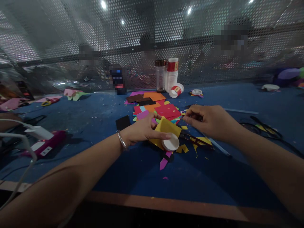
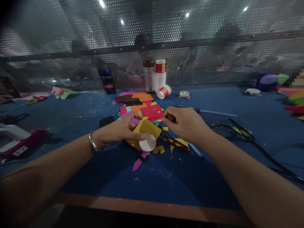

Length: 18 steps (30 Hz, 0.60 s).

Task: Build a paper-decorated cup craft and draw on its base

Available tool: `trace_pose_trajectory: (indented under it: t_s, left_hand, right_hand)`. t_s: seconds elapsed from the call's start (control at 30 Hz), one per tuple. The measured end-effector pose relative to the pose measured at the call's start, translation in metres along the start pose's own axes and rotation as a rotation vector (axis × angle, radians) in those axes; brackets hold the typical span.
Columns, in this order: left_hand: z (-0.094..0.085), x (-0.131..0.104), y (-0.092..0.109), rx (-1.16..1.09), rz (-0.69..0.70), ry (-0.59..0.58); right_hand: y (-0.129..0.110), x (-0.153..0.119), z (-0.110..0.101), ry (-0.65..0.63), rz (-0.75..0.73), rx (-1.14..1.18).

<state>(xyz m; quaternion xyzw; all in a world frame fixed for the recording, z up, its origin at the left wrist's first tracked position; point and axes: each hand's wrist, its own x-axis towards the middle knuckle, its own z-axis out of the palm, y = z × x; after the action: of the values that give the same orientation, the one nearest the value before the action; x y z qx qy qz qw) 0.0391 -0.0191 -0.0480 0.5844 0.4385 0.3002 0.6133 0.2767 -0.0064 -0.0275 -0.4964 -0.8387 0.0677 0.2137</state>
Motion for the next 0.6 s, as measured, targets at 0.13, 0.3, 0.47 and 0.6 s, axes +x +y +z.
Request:
trace_pose_trajectory:
  t_s: [0.13, 0.3, 0.47, 0.6]
  left_hand:
    - [0.007, 0.000, 0.000, -0.029, -0.044, 0.028]
    - [0.005, 0.000, -0.002, -0.125, -0.061, 0.064]
    - [-0.002, 0.003, 0.002, -0.253, -0.043, 0.164]
    - [-0.006, 0.004, 0.007, -0.273, -0.085, 0.236]
  right_hand:
    - [-0.004, -0.001, 0.001, -0.019, -0.010, 0.017]
    - [-0.008, -0.002, 0.003, -0.037, -0.028, 0.037]
    - [-0.015, -0.004, 0.003, 0.001, -0.064, 0.111]
    - [-0.022, -0.007, 0.002, -0.015, -0.035, 0.140]
